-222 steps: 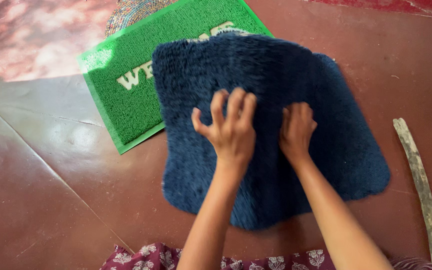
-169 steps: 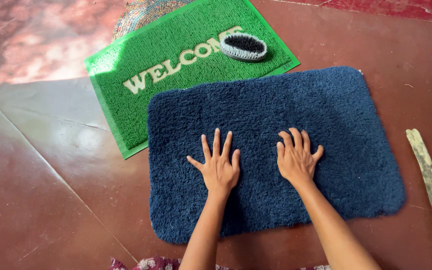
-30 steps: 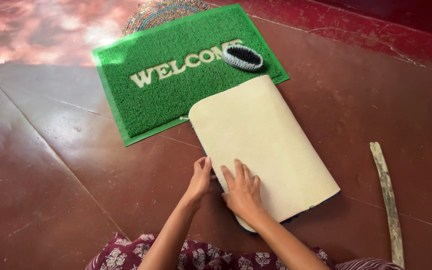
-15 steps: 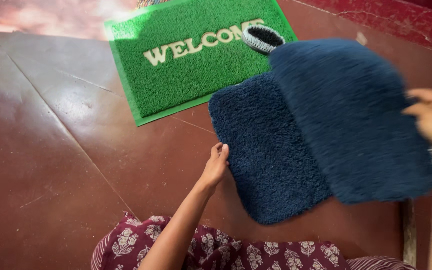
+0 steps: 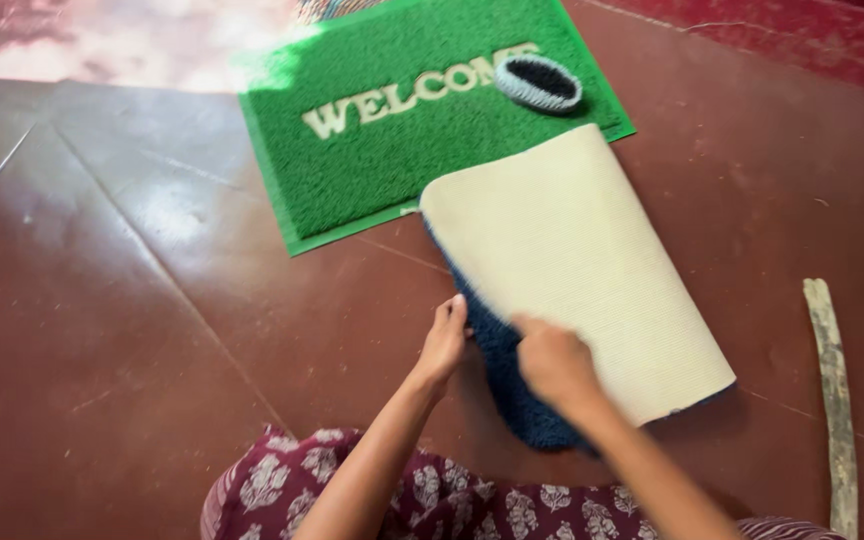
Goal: The person places a blue mat and a green welcome mat on the floor, moves a circular woven mat aside, and then vigorously scrubs the surface of the welcome mat using a handheld brush.
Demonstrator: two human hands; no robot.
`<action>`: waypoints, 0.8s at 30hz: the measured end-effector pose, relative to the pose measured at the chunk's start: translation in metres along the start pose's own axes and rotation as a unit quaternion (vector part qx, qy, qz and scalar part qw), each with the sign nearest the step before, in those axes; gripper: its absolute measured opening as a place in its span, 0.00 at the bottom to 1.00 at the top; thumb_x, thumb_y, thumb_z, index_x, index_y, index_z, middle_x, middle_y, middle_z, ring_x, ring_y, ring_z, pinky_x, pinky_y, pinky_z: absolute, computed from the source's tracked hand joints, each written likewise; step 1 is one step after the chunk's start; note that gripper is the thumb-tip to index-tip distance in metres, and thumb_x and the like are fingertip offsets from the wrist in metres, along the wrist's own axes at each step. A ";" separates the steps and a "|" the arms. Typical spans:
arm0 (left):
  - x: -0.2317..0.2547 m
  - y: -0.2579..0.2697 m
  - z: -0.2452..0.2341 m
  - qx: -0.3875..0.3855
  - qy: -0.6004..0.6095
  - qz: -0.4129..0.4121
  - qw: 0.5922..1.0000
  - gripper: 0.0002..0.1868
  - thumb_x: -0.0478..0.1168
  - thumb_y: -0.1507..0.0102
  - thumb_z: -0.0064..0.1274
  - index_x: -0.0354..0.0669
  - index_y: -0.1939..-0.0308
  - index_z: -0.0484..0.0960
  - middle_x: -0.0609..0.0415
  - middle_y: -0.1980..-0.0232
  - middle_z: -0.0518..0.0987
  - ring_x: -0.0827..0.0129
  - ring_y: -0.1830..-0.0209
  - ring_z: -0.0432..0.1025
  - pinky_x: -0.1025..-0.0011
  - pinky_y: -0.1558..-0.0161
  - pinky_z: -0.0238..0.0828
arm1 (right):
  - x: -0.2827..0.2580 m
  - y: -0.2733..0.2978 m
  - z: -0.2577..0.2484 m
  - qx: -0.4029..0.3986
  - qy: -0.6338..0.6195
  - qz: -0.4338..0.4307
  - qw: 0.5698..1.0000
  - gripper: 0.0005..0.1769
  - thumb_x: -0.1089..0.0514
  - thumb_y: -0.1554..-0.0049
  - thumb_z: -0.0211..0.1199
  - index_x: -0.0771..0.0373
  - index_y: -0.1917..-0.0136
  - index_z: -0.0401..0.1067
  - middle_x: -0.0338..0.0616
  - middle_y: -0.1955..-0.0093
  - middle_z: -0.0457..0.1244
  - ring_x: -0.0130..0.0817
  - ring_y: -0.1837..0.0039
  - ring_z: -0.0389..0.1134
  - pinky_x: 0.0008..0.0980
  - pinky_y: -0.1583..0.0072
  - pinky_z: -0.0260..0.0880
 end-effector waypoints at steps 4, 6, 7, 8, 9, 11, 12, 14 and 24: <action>-0.004 -0.013 0.008 0.058 -0.016 0.046 0.997 0.33 0.58 0.35 0.53 0.41 0.34 0.72 0.51 0.46 0.79 0.67 0.46 0.73 0.70 0.44 0.67 | 0.030 -0.023 -0.108 0.069 -0.132 0.063 0.987 0.24 0.62 0.48 0.55 0.61 0.38 0.77 0.61 0.67 0.67 0.37 0.69 0.69 0.40 0.60 0.70; -0.011 -0.017 0.009 0.067 -0.034 0.054 0.996 0.30 0.52 0.38 0.59 0.41 0.36 0.75 0.52 0.47 0.81 0.67 0.46 0.74 0.70 0.44 0.69 | 0.030 -0.022 -0.157 0.054 -0.166 0.071 0.982 0.24 0.66 0.45 0.58 0.62 0.35 0.77 0.57 0.63 0.67 0.29 0.67 0.61 0.35 0.63 0.64; -0.015 -0.019 0.010 0.060 -0.039 0.053 0.996 0.28 0.49 0.40 0.60 0.42 0.38 0.77 0.52 0.48 0.82 0.67 0.47 0.75 0.70 0.44 0.70 | 0.026 -0.021 -0.176 0.071 -0.259 0.053 0.962 0.24 0.69 0.45 0.57 0.65 0.36 0.77 0.48 0.57 0.71 0.23 0.64 0.61 0.31 0.64 0.61; -0.017 -0.019 0.013 0.053 -0.044 0.052 0.996 0.27 0.45 0.42 0.61 0.44 0.39 0.79 0.51 0.49 0.83 0.67 0.48 0.76 0.71 0.45 0.71 | 0.018 -0.021 -0.189 0.077 -0.292 0.019 0.953 0.23 0.70 0.45 0.56 0.67 0.36 0.76 0.45 0.53 0.71 0.22 0.59 0.65 0.27 0.57 0.66; -0.017 -0.014 0.017 0.040 -0.083 0.072 0.993 0.26 0.46 0.41 0.62 0.43 0.40 0.80 0.51 0.50 0.83 0.67 0.49 0.77 0.70 0.45 0.71 | 0.013 -0.019 -0.204 0.082 -0.325 -0.013 0.942 0.23 0.72 0.45 0.55 0.69 0.37 0.76 0.42 0.49 0.72 0.20 0.53 0.69 0.22 0.51 0.70; -0.010 0.002 0.026 0.014 -0.165 0.111 0.980 0.24 0.46 0.41 0.64 0.41 0.43 0.80 0.51 0.51 0.83 0.68 0.52 0.77 0.69 0.47 0.71 | 0.013 -0.022 -0.223 0.111 -0.311 -0.032 0.943 0.23 0.72 0.43 0.56 0.69 0.35 0.75 0.45 0.47 0.71 0.22 0.51 0.69 0.22 0.49 0.69; -0.001 0.009 0.027 0.001 -0.153 0.118 0.981 0.22 0.45 0.41 0.63 0.40 0.46 0.81 0.51 0.53 0.84 0.67 0.55 0.78 0.69 0.49 0.73 | 0.018 -0.025 -0.229 0.126 -0.305 -0.041 0.943 0.23 0.72 0.43 0.56 0.70 0.34 0.75 0.47 0.46 0.70 0.23 0.50 0.68 0.22 0.47 0.68; 0.028 0.027 0.026 -0.024 -0.130 0.133 0.982 0.17 0.43 0.42 0.61 0.39 0.52 0.83 0.51 0.58 0.86 0.67 0.60 0.81 0.69 0.53 0.75 | 0.044 -0.037 -0.245 0.142 -0.271 -0.057 0.950 0.22 0.69 0.42 0.57 0.69 0.34 0.74 0.49 0.46 0.70 0.27 0.49 0.69 0.25 0.45 0.69; 0.154 0.077 -0.148 0.145 -0.442 0.064 0.883 0.26 0.61 0.47 0.58 0.54 0.51 0.88 0.53 0.55 0.86 0.58 0.50 0.81 0.59 0.44 0.75 | 0.270 -0.003 -0.195 0.093 0.026 0.212 0.972 0.28 0.56 0.48 0.67 0.56 0.33 0.75 0.51 0.40 0.70 0.43 0.43 0.72 0.40 0.39 0.71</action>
Point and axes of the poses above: each hand's wrist, its own y-axis away from the middle knuckle, its own z-axis out of the palm, x = y × z, the point moved 5 cm from there along -y, towards the middle knuckle
